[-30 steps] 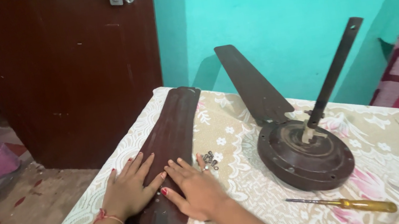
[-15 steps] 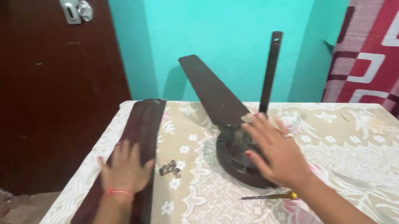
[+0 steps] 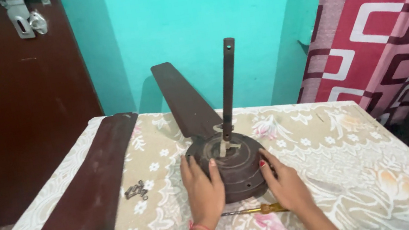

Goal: The person attaches fan blades to the motor housing using a screwdriver. They position each blade, insert screws, and tighten them to secure the blades to the central hub.

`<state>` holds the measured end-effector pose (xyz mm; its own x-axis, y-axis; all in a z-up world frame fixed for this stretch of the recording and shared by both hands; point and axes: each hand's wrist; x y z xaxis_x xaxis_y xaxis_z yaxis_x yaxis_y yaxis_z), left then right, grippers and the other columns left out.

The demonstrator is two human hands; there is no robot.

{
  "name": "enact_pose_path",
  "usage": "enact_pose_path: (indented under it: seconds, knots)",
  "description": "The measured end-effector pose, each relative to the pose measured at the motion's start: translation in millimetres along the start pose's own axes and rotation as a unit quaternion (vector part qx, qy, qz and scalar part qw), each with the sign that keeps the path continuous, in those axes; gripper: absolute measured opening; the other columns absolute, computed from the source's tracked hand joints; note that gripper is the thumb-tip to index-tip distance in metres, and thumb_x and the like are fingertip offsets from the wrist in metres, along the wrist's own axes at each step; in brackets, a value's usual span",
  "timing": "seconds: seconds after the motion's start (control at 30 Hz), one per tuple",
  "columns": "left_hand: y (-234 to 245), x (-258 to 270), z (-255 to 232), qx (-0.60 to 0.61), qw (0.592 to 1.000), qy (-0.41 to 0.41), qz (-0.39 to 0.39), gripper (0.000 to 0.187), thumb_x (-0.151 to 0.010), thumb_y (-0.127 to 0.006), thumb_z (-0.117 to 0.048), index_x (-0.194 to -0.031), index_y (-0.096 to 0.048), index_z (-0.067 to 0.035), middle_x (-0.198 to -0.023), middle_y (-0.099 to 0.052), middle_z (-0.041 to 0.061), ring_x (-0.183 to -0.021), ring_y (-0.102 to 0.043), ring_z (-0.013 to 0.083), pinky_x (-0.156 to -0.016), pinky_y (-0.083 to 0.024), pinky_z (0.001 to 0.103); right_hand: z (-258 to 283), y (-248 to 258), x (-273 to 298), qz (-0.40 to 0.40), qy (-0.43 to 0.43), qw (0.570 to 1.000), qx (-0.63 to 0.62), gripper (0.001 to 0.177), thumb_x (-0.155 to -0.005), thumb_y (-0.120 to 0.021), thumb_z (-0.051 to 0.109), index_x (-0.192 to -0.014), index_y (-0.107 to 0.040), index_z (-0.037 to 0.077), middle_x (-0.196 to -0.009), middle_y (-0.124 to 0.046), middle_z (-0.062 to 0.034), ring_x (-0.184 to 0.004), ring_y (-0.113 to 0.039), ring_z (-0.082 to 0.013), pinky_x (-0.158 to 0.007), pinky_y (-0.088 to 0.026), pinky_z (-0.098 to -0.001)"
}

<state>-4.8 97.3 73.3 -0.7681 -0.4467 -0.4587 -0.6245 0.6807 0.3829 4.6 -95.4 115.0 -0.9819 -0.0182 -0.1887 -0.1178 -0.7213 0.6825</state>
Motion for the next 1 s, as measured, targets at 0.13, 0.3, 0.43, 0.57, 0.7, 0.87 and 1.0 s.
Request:
enact_pose_path:
  seconds: [0.13, 0.3, 0.43, 0.57, 0.7, 0.87, 1.0]
  knots:
    - [9, 10, -21, 0.046, 0.997, 0.019, -0.061, 0.059, -0.101, -0.050, -0.030, -0.144, -0.041, 0.011, -0.155, -0.031, 0.033, -0.141, -0.039, 0.0476, -0.112, -0.039, 0.046, 7, 4, 3, 0.010, -0.039, 0.999, 0.004, 0.056, -0.097, -0.048, 0.043, -0.149, -0.053, 0.025, -0.083, -0.075, -0.0248, -0.076, -0.073, -0.0342, -0.080, -0.054, -0.0435]
    - [14, 15, -27, 0.046, 0.997, 0.051, -0.038, 0.053, -0.103, -0.043, -0.025, -0.144, -0.042, 0.008, -0.156, -0.033, 0.027, -0.140, -0.042, 0.0456, -0.110, -0.041, 0.047, 5, 7, 6, 0.023, -0.036, 0.999, 0.003, 0.056, -0.097, -0.045, 0.044, -0.150, -0.050, 0.025, -0.076, -0.072, -0.0224, -0.069, -0.069, -0.0311, -0.077, -0.052, -0.0440]
    - [14, 13, -23, 0.022, 0.998, 0.034, -0.045, 0.050, -0.103, -0.041, -0.018, -0.145, -0.041, 0.008, -0.157, -0.033, 0.029, -0.143, -0.038, 0.0461, -0.113, -0.039, 0.047, -3, 2, -1, 0.068, -0.104, 0.992, 0.028, 0.058, -0.100, -0.041, 0.047, -0.156, -0.045, 0.031, -0.080, -0.074, -0.0244, -0.076, -0.070, -0.0303, -0.083, -0.050, -0.0451]
    - [8, 12, -14, 0.037, 0.998, 0.032, -0.048, 0.050, -0.101, -0.040, -0.015, -0.145, -0.042, 0.007, -0.158, -0.033, 0.029, -0.143, -0.038, 0.0452, -0.114, -0.038, 0.046, -21, -4, -9, 0.011, 0.024, 0.999, -0.047, 0.057, -0.100, -0.052, 0.044, -0.153, -0.049, 0.023, -0.110, -0.070, -0.0094, -0.099, -0.069, -0.0204, -0.091, -0.050, -0.0414]
    - [2, 6, 0, 0.048, 0.998, 0.013, -0.050, 0.049, -0.101, -0.041, -0.014, -0.146, -0.042, 0.007, -0.157, -0.036, 0.028, -0.145, -0.037, 0.0445, -0.117, -0.034, 0.046, -29, -4, -16, 0.062, -0.071, 0.992, -0.083, 0.072, -0.095, -0.057, 0.041, -0.158, -0.033, 0.014, -0.094, -0.072, -0.0124, -0.089, -0.070, -0.0250, -0.089, -0.053, -0.0388]
    - [11, -17, 19, 0.060, 0.997, 0.045, 0.025, 0.054, -0.102, -0.041, -0.019, -0.151, -0.036, 0.005, -0.156, -0.040, 0.026, -0.145, -0.040, 0.0399, -0.119, -0.029, 0.044, -27, -2, -13, 0.111, -0.136, 0.964, -0.200, 0.069, -0.096, -0.060, 0.037, -0.149, -0.038, 0.000, -0.092, -0.071, -0.0172, -0.085, -0.069, -0.0263, -0.084, -0.055, -0.0368]
    - [20, -27, 22, 0.104, 0.987, 0.107, 0.055, 0.057, -0.102, -0.040, -0.026, -0.152, -0.037, 0.001, -0.148, -0.051, 0.025, -0.138, -0.051, 0.0381, -0.117, -0.038, 0.041, -22, -1, -10, 0.092, -0.154, 0.966, -0.186, 0.059, -0.097, -0.051, 0.042, -0.136, -0.062, -0.001, -0.091, -0.073, -0.0116, -0.081, -0.070, -0.0218, -0.076, -0.051, -0.0360]
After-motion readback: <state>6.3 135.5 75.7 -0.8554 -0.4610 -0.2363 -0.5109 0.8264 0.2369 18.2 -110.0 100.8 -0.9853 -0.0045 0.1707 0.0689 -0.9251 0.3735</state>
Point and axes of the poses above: each hand's wrist, its own x-axis away from the middle knuckle, its own y-axis out of the back of the hand, z = x × y
